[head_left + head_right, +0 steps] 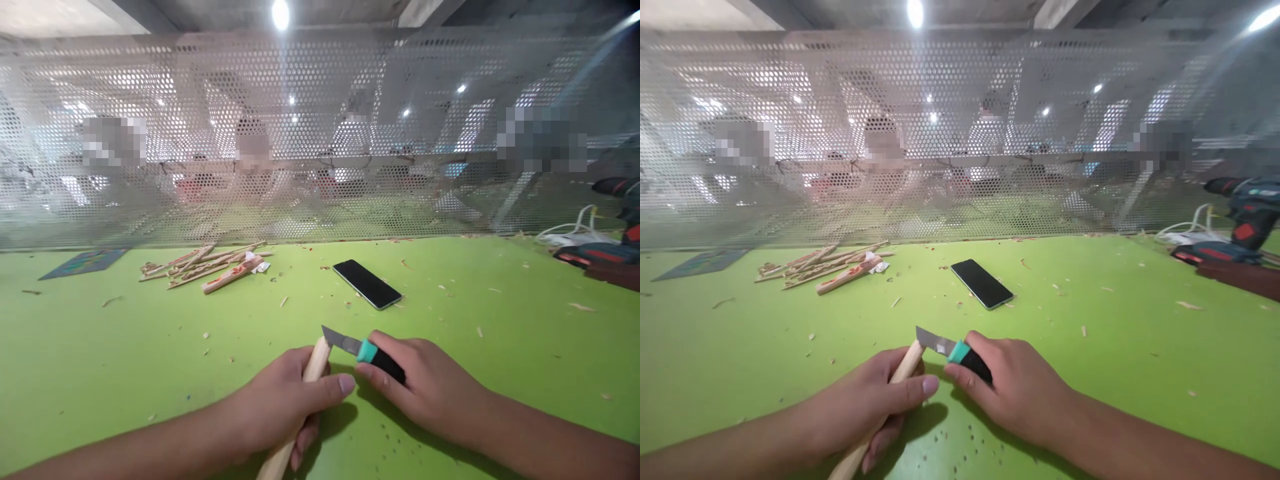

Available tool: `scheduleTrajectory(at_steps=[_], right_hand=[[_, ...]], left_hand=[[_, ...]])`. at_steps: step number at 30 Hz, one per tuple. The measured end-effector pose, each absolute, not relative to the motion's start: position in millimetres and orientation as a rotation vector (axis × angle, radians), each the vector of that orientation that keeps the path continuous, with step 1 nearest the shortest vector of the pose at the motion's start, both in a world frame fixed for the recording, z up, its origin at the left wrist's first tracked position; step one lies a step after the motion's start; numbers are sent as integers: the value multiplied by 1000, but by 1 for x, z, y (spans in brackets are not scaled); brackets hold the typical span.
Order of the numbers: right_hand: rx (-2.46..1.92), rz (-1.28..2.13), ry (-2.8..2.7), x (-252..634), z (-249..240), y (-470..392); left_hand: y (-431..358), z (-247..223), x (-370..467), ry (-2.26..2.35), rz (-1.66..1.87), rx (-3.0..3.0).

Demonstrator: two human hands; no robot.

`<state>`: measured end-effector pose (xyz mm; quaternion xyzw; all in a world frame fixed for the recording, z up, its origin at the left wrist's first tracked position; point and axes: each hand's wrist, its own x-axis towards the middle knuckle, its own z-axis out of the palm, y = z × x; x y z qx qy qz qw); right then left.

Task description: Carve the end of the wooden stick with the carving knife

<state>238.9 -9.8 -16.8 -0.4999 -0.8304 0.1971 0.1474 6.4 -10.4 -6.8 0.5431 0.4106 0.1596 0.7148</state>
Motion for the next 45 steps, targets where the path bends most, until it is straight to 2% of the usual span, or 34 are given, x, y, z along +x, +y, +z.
scheduleTrajectory(at_steps=[10, 21, 27, 30, 38, 45], right_hand=[[-1132, 544, -2586, 239, -20, -18], [-1201, 409, -2550, 233, -28, -21], [-1381, 626, -2345, 232, -18, -10], [-1479, 606, -2254, 236, -15, -1], [-1334, 666, -2358, 244, -13, -6], [-1184, 549, -2562, 243, -16, -8]], left_hand=[[-13, 3, 7, 826, 258, 1251], [-14, -6, 8, 860, 350, 1250], [-20, -4, 9, 976, 364, 1269], [-22, -1, 9, 1017, 329, 1272], [-9, -6, 5, 742, 268, 1073], [-8, -7, 5, 686, 243, 1089]])
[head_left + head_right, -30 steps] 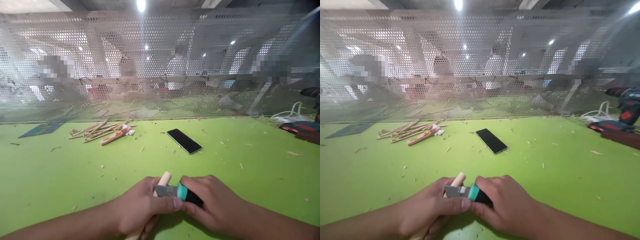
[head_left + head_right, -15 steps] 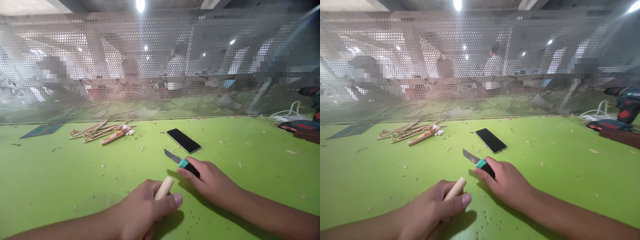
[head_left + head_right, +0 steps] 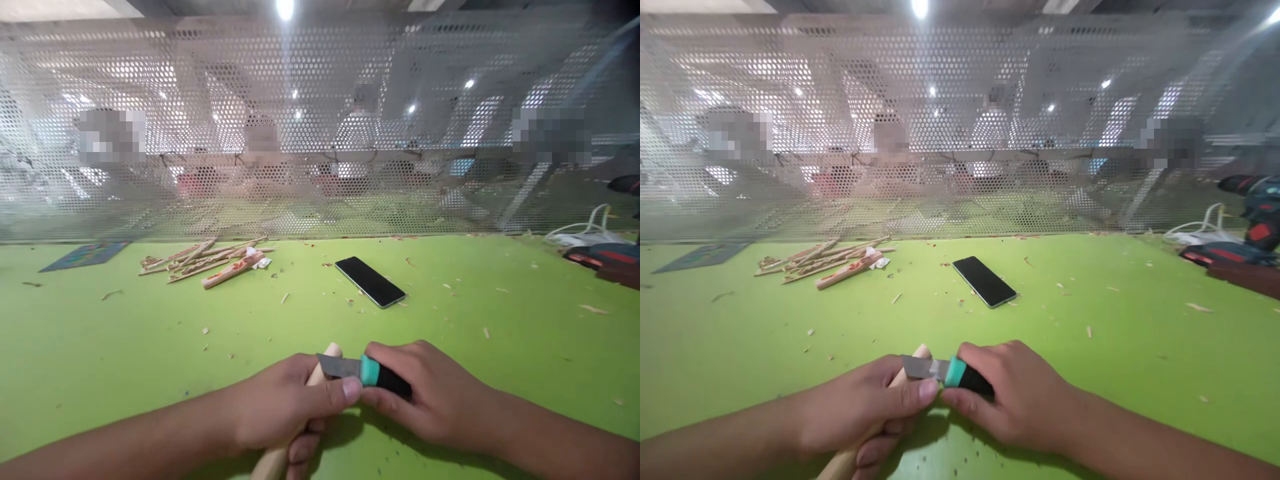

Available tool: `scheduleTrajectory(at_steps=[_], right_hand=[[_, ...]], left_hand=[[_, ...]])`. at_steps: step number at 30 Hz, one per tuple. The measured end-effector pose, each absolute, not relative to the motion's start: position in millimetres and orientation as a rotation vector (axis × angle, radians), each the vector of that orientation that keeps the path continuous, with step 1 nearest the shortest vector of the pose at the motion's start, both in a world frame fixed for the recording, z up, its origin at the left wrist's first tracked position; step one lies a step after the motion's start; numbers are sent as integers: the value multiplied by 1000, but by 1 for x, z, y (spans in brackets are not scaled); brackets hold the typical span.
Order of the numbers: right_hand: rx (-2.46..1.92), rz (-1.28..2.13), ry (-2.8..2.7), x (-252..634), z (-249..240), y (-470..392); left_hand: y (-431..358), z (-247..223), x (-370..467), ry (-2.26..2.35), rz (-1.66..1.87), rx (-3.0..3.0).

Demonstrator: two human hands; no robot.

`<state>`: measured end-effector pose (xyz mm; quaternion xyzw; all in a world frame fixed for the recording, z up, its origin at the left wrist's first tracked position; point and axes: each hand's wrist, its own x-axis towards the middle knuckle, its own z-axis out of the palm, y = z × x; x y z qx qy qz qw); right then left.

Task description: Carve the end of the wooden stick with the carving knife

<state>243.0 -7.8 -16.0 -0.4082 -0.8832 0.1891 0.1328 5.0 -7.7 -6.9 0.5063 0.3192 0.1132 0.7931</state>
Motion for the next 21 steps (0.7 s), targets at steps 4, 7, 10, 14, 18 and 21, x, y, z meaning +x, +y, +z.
scheduleTrajectory(at_steps=[4, 7, 10, 14, 18, 21], right_hand=[[-1207, 533, -2563, 241, -15, -10], [-1261, 522, -2532, 238, -14, -13], [-1326, 525, -2473, 234, -13, -14], [-1448, 659, -2327, 232, -11, -9], [-1496, 558, -2310, 235, -13, -4], [-1443, 541, -2358, 237, -14, -5]], left_hand=[[-6, -4, 3, 779, 169, 1144], [-8, -3, 4, 837, 208, 1149], [-11, -3, 7, 883, 297, 1145], [-17, -1, 10, 1012, 268, 1223], [-20, -2, 11, 1018, 318, 1236], [-21, -5, 11, 969, 401, 1186]])
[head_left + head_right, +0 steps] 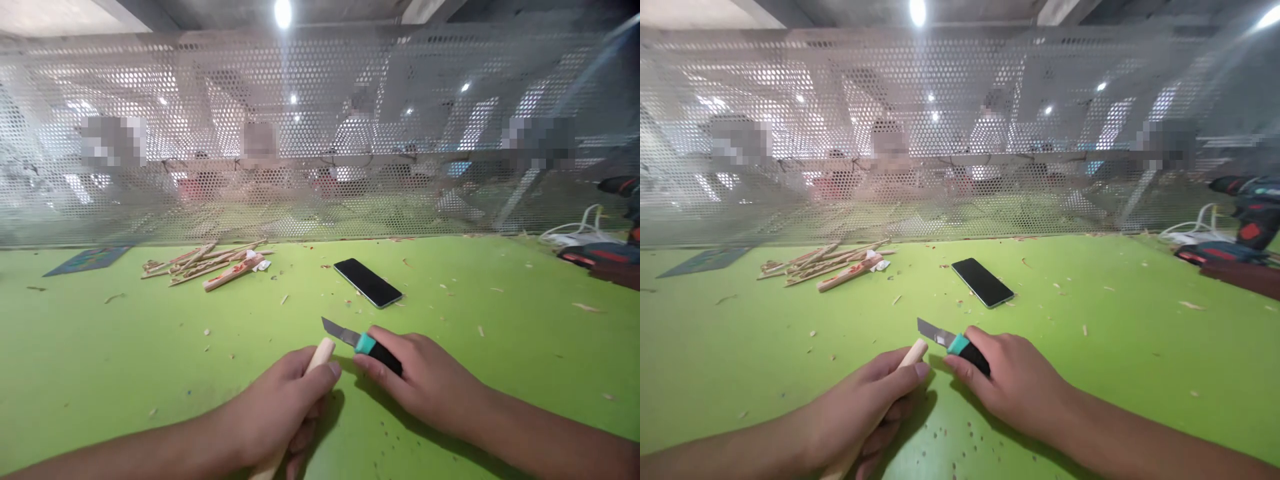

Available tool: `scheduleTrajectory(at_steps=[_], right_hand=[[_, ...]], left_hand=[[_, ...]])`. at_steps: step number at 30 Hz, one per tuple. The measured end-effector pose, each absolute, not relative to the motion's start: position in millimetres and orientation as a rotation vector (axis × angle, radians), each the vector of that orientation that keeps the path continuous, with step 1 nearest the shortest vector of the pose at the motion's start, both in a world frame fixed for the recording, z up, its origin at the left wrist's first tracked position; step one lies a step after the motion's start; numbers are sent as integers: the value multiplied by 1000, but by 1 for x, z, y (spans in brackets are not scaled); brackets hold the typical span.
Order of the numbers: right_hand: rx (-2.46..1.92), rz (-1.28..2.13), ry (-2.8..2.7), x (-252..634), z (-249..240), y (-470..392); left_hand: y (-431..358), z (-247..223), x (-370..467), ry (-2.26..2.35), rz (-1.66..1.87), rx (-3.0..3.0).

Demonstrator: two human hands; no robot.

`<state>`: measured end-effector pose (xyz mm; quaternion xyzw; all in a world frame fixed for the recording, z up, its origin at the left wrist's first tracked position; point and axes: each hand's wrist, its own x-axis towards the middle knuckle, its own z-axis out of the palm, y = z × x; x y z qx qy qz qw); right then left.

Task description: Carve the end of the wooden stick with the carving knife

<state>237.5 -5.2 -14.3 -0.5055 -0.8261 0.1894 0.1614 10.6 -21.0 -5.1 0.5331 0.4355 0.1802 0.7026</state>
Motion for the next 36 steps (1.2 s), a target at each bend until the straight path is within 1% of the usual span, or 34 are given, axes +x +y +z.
scheduleTrajectory(at_steps=[4, 8, 14, 17, 20, 26, 30, 36], right_hand=[[-1414, 581, -2385, 239, -12, -9], [-1322, 547, -2509, 239, -12, -10], [-1225, 480, -2623, 240, -15, -8], [-1254, 467, -2593, 238, -14, -9], [-1298, 484, -2539, 235, -12, -10], [-1518, 649, -2295, 235, -8, 1], [-1421, 533, -2414, 242, -12, 2], [-1167, 534, -2571, 247, -20, -3]], left_hand=[[-20, -10, 8, 931, 317, 1207], [-16, -14, 6, 814, 343, 1176], [-20, -12, 7, 917, 334, 1218], [-23, -5, 9, 1068, 299, 1293], [-25, 0, 11, 1094, 290, 1308], [-27, 2, 11, 1146, 325, 1325], [-23, -4, 9, 1022, 288, 1226], [-15, -6, 5, 875, 270, 1161]])
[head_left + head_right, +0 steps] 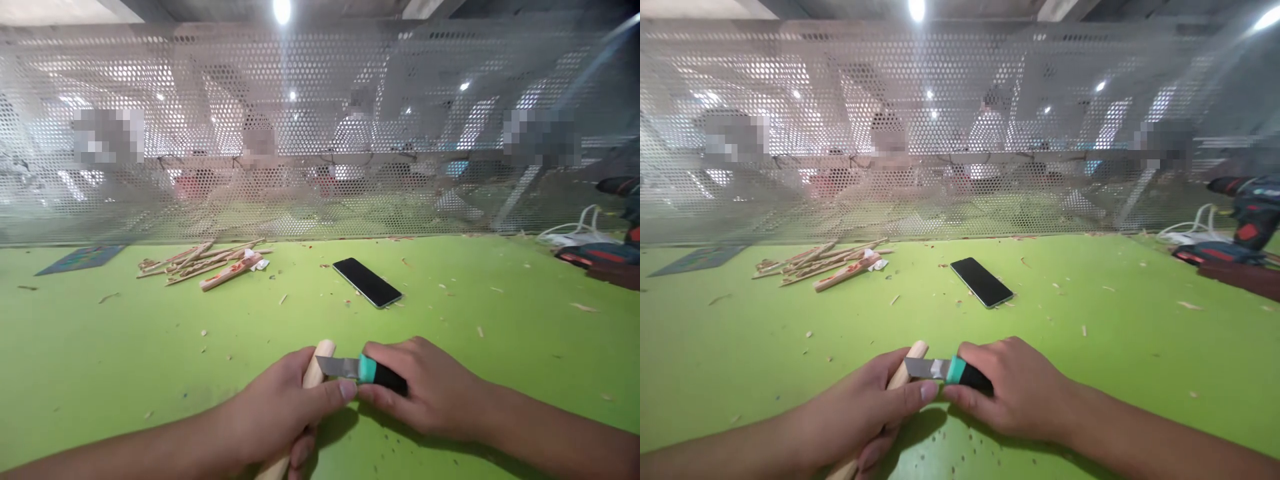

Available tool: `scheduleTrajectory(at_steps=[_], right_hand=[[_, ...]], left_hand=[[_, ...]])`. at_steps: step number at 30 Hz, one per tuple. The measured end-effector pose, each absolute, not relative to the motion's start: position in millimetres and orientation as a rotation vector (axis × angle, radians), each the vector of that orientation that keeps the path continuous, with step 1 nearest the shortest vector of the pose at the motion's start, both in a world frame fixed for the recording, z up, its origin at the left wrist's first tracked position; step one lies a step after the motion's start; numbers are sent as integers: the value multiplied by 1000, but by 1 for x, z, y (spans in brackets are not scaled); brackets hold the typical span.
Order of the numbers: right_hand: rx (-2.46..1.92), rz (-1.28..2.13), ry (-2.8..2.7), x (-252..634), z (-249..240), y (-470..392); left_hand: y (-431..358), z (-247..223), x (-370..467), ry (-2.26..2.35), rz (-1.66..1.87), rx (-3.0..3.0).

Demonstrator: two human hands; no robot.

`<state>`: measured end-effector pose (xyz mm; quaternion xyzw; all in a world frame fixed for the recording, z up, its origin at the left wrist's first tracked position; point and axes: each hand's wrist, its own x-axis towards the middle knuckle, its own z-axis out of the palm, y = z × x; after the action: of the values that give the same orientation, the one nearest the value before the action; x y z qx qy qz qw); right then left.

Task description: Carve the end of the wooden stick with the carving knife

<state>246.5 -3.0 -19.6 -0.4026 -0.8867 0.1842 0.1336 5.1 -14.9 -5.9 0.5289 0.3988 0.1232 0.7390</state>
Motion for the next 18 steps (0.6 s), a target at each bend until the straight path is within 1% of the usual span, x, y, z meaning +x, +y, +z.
scheduleTrajectory(at_steps=[4, 13, 16, 18], right_hand=[[-1114, 532, -2585, 243, -19, -4], [-1215, 367, -2560, 240, -25, -11], [-1244, 372, -2525, 237, -24, -10], [-1288, 447, -2466, 237, -22, -6]], left_hand=[[-13, -4, 2, 839, 201, 1160], [-14, -7, 5, 885, 290, 1143], [-14, -5, 6, 920, 298, 1119], [-17, -3, 7, 947, 295, 1129]])
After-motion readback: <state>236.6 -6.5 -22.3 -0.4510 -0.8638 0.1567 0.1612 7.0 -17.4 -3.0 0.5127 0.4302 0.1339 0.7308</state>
